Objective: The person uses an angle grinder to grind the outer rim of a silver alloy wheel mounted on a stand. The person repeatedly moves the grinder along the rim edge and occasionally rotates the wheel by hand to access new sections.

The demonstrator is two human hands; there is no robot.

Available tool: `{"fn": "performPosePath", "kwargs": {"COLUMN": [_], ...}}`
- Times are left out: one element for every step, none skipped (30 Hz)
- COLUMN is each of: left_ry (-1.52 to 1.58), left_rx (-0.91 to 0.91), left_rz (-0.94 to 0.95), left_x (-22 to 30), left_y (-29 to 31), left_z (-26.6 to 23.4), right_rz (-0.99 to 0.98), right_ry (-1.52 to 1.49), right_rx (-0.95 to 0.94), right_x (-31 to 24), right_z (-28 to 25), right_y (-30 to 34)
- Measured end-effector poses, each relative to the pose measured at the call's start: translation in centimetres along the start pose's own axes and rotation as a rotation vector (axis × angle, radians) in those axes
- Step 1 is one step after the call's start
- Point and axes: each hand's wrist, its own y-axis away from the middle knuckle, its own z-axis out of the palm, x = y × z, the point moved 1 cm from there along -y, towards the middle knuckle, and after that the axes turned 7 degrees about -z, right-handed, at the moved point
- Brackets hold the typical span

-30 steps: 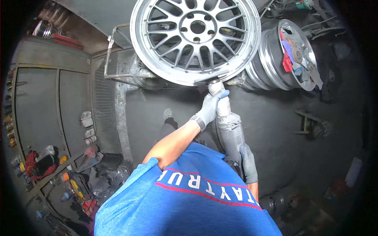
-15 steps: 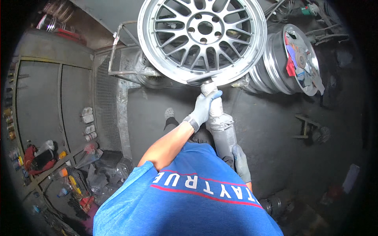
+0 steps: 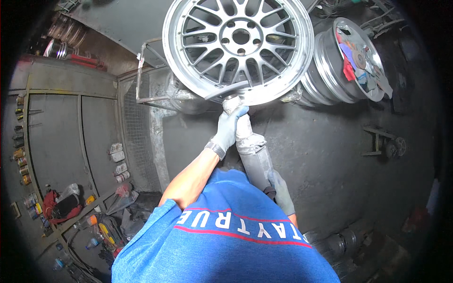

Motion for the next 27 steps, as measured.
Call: {"fn": "performPosePath", "kwargs": {"left_ry": [0.005, 0.018, 0.031, 0.064, 0.103, 0.141, 0.172, 0.145, 0.174, 0.203, 0.241, 0.262, 0.279, 0.295, 0.312, 0.33, 0.344, 0.345, 0.347, 0.345, 0.341, 0.333, 0.322, 0.312, 0.297, 0.305, 0.304], "left_rx": [0.0, 0.0, 0.0, -0.022, -0.045, -0.068, -0.095, -0.078, -0.106, -0.132, -0.162, -0.179, -0.2, -0.219, -0.231, -0.242, -0.252, -0.229, -0.205, -0.178, -0.161, -0.145, -0.128, -0.112, -0.079, -0.106, -0.1], "left_rz": [-0.005, -0.013, -0.021, -0.038, -0.056, -0.073, -0.08, -0.061, -0.061, -0.06, -0.053, -0.054, -0.062, -0.069, -0.076, -0.081, -0.084, -0.079, -0.074, -0.07, -0.072, -0.058, -0.039, -0.022, -0.014, 0.026, 0.026], "left_x": [-0.4, -1.1, -1.8, -2.5, -3.3, -4.2, -5.1, -6.7, -7.6, -8.5, -9.5, -9.9, -10.3, -10.4, -10.4, -10.3, -10.1, -10.0, -9.8, -9.7, -9.2, -8.5, -7.9, -7.3, -6.7, -5.9, -5.1], "left_y": [0.0, 0.0, 0.0, -0.1, -0.2, -0.3, -0.3, -1.7, -2.3, -2.9, -3.6, -3.7, -3.7, -3.6, -3.4, -3.2, -3.3, -3.2, -2.9, -2.6, -2.0, -1.6, -1.4, -1.1, -0.9, -0.5, -0.2], "left_z": [0.5, 1.2, 2.0, 3.1, 4.3, 5.6, 7.0, 7.7, 8.7, 9.7, 10.6, 11.8, 12.8, 13.4, 13.8, 14.0, 13.9, 13.5, 13.0, 12.2, 11.5, 10.7, 9.6, 8.5, 7.4, 6.3, 5.3], "right_rz": [-0.003, -0.005, -0.014, -0.024, -0.033, -0.042, -0.051, -0.041, -0.026, -0.011, 0.026, -0.003, -0.033, -0.061, -0.05, -0.047, -0.045, -0.044, -0.033, -0.019, -0.007, -0.043, -0.081, -0.119, -0.069, -0.08, -0.09], "right_ry": [0.023, 0.05, 0.09, 0.13, 0.175, 0.219, 0.263, 0.263, 0.26, 0.259, 0.246, 0.255, 0.265, 0.274, 0.284, 0.298, 0.308, 0.319, 0.326, 0.329, 0.327, 0.303, 0.276, 0.248, 0.279, 0.262, 0.247], "right_rx": [-0.001, -0.001, 0.004, 0.009, 0.014, 0.02, 0.026, 0.055, 0.079, 0.102, 0.124, 0.12, 0.114, 0.106, 0.102, 0.099, 0.095, 0.088, 0.076, 0.063, 0.054, 0.031, 0.005, -0.02, -0.047, -0.076, -0.099], "right_x": [-0.3, -0.6, -0.9, -1.2, -1.6, -2.1, -2.6, -3.5, -4.8, -6.3, -8.4, -8.9, -9.3, -9.8, -10.7, -10.8, -10.9, -10.9, -10.8, -10.3, -9.5, -7.8, -7.2, -6.9, -7.1, -6.9, -6.7], "right_z": [-0.8, -1.8, -3.1, -4.6, -6.3, -8.0, -9.4, -10.8, -11.9, -12.6, -13.0, -13.8, -15.0, -15.6, -15.9, -16.1, -16.1, -16.0, -15.7, -15.2, -14.8, -14.8, -13.2, -12.0, -11.4, -10.2, -9.4], "right_y": [-0.1, 0.0, 0.0, 0.0, 0.0, 0.0, 0.1, 0.3, 0.6, 0.8, 1.2, 1.3, 1.2, 1.2, 1.2, 1.0, 0.8, 0.5, 0.2, 0.0, -0.2, -0.9, -1.6, -2.0, -1.6, -2.1, -2.3]}}
